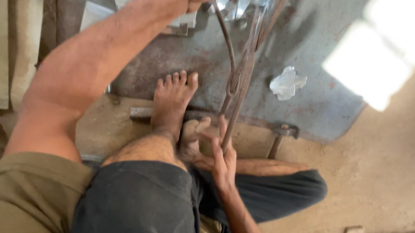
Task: The person sits on the floor of a workshop and cuts small rectangular sheet metal pieces one at a time using a foot-operated lever shear. They hold each piece against the blade with one hand, press the lever down with their foot, and place the cut piece on a growing pile on the work table.
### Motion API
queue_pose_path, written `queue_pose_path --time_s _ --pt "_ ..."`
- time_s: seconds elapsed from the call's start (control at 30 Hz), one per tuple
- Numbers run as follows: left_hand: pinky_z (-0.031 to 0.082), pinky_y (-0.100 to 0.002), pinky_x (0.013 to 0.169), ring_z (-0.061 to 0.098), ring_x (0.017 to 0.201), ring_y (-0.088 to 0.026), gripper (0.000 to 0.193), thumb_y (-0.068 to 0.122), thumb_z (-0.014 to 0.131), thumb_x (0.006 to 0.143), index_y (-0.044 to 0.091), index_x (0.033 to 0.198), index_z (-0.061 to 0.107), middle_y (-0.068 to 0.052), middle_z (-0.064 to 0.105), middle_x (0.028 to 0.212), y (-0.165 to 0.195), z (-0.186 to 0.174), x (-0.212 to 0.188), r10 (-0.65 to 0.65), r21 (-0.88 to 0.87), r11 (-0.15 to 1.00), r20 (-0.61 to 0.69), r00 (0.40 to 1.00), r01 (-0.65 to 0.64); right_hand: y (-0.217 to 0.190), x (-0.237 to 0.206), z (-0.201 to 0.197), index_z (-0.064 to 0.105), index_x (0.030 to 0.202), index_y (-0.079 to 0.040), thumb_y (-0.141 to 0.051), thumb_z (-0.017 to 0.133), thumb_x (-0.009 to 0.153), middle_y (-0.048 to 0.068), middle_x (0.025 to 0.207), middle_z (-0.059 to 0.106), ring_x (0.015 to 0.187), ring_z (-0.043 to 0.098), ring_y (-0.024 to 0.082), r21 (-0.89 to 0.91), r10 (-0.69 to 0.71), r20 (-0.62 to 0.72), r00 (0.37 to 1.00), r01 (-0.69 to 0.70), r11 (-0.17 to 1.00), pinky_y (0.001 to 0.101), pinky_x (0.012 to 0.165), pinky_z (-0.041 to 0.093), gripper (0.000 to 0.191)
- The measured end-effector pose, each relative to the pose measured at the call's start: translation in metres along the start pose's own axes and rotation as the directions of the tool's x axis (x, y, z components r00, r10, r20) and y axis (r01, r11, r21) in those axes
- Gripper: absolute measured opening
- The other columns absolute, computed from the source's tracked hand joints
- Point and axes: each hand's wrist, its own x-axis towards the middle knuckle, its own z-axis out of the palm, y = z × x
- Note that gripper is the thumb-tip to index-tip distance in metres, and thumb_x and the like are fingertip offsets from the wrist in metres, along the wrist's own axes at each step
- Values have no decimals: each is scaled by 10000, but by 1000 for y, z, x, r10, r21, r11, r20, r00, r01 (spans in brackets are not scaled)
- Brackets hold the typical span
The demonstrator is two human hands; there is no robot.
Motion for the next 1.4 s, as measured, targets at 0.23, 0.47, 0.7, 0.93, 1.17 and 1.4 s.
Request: queue_pose_path --time_s 0.23,0.47,0.7,0.93,1.17,1.4 --pt "612 -301 597 733 705 -118 262 222 727 1045 -17 1007 629 -33 654 879 0 3 0 306 -147 943 29 952 -299 -5 -1 8 636 1361 16 -345 541 1008 169 1667 365 1509 375 304 61 145 -58 988 -142 988 444 1145 366 513" --pt "360 -370 340 471 386 -185 320 151 470 1057 181 1146 776 -57 530 522 28 -9 13 95 637 751 155 983 -173 24 15 6 425 1545 33 -244 613 1018 194 1678 349 1586 280 287 4 -17 -53 998 18 1000 418 1252 257 625" --pt "450 -350 376 590 461 -178 260 64 506 1013 57 1076 758 -110 664 675 22 -9 31 359 697 547 306 882 -464 42 26 3 279 1597 33 -175 631 996 156 1697 278 1556 298 255 104 8 -69 998 -1 995 390 1188 362 727" --pt "498 -374 576 585 613 -197 348 226 493 1159 -8 994 692 -127 631 742 25 -1 24 384 562 678 279 880 -474 58 38 1 234 1626 50 -145 663 1001 212 1678 324 1534 340 255 14 -79 -117 990 81 997 389 1230 304 782" --pt "549 -319 599 719 716 -90 343 364 616 1045 47 1076 742 -28 744 820 22 0 11 438 290 837 149 886 -463 74 65 -3 340 1564 48 -121 644 974 217 1573 420 1425 462 287 -214 -226 -176 958 186 959 398 1148 410 685" --pt "497 -330 576 642 655 -119 371 439 658 1032 79 1010 746 1 763 839 42 4 0 83 283 954 57 995 -96 56 64 -3 385 1518 14 -150 648 973 179 1465 520 1358 510 295 -226 -186 -185 965 143 964 404 1126 419 627"
